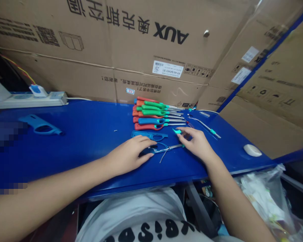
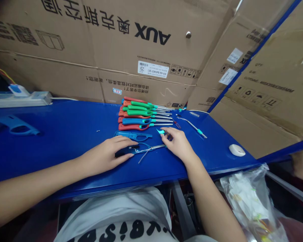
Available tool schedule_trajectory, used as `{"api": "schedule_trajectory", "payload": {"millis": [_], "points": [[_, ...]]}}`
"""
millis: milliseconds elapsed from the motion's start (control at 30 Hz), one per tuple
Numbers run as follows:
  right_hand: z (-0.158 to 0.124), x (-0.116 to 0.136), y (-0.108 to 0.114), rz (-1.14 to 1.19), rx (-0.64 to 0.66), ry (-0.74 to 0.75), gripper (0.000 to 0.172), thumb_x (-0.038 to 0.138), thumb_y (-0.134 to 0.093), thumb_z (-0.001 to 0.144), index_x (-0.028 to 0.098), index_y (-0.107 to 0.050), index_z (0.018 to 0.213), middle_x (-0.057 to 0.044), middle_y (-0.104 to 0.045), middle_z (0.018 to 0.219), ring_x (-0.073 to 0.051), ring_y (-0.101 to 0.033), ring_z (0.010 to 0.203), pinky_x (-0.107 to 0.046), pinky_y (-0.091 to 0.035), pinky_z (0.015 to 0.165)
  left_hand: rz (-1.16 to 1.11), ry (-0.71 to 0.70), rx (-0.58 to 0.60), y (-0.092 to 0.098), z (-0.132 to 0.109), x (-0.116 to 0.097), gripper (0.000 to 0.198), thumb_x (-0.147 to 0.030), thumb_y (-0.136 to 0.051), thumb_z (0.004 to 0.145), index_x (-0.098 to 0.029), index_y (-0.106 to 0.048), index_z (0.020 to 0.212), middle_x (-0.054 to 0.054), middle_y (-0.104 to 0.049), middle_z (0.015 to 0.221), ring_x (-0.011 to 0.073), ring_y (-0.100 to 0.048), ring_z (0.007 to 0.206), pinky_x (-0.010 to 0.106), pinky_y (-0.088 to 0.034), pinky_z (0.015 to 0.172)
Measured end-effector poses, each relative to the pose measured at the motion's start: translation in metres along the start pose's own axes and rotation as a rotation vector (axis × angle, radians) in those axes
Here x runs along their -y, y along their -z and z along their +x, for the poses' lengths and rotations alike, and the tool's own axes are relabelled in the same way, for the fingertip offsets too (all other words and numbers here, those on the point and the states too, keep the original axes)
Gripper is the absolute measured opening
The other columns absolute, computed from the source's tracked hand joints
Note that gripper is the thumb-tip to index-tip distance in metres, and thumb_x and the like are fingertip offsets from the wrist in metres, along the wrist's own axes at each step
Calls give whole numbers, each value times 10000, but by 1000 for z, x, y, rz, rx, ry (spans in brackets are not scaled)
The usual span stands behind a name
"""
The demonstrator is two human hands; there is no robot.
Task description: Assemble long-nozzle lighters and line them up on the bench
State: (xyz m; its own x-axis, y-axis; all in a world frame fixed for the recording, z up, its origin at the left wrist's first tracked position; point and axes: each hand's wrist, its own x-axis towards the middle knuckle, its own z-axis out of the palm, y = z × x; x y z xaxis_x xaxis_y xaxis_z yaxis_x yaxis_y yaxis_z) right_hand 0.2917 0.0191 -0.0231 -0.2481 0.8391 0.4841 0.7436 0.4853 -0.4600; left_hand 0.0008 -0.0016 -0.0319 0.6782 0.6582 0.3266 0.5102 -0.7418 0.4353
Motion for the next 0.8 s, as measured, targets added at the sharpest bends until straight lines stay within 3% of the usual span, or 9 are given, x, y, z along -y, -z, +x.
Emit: {"api": "schedule_trajectory", "payload": {"millis": [267, 400, 533, 667, 800], "points": [[0, -7, -4, -48, 7, -21, 161, 321, -686, 836, 184, -680, 920, -21, -655, 712, -163, -599, 617, -295, -505, 611, 6, -16, 12, 3, 1, 1, 329, -296, -584, 993, -206, -649, 1303, 73, -698, 1266, 243, -622, 1223, 407, -503, 1077], [0, -13, -5, -139, 62, 31, 158, 276, -614, 873, 191, -730, 939, -91, -718, 983, -236, -664, 890, -387, -539, 822, 3, -14, 21, 4, 2, 1, 326, -296, -580, 992, -201, -654, 1295, 74, -699, 1262, 245, -623, 1215, 414, -504, 1074], [2, -20, -7, -219, 21, 16, 222, 249, -628, 836, 185, -760, 1003, -124, -697, 1159, -298, -626, 1086, -476, -487, 1001, 2, -18, 24, 3, 2, 1, 329, -299, -574, 994, -192, -655, 1295, 82, -694, 1269, 251, -621, 1217, 423, -505, 1074], [10, -22, -9, -207, 17, -50, 176, 362, -701, 832, 200, -749, 882, -100, -678, 969, -270, -623, 949, -446, -519, 902, -3, -12, 19, 1, 2, 2, 327, -303, -581, 994, -200, -657, 1295, 83, -696, 1269, 253, -623, 1221, 425, -504, 1077], [16, -16, -11, -65, -1, -56, 157, 345, -677, 844, 203, -689, 779, -52, -620, 799, -194, -584, 733, -348, -513, 713, -13, -12, 9, 1, 3, 2, 326, -284, -594, 986, -199, -657, 1294, 86, -702, 1268, 253, -630, 1222, 420, -507, 1078]]}}
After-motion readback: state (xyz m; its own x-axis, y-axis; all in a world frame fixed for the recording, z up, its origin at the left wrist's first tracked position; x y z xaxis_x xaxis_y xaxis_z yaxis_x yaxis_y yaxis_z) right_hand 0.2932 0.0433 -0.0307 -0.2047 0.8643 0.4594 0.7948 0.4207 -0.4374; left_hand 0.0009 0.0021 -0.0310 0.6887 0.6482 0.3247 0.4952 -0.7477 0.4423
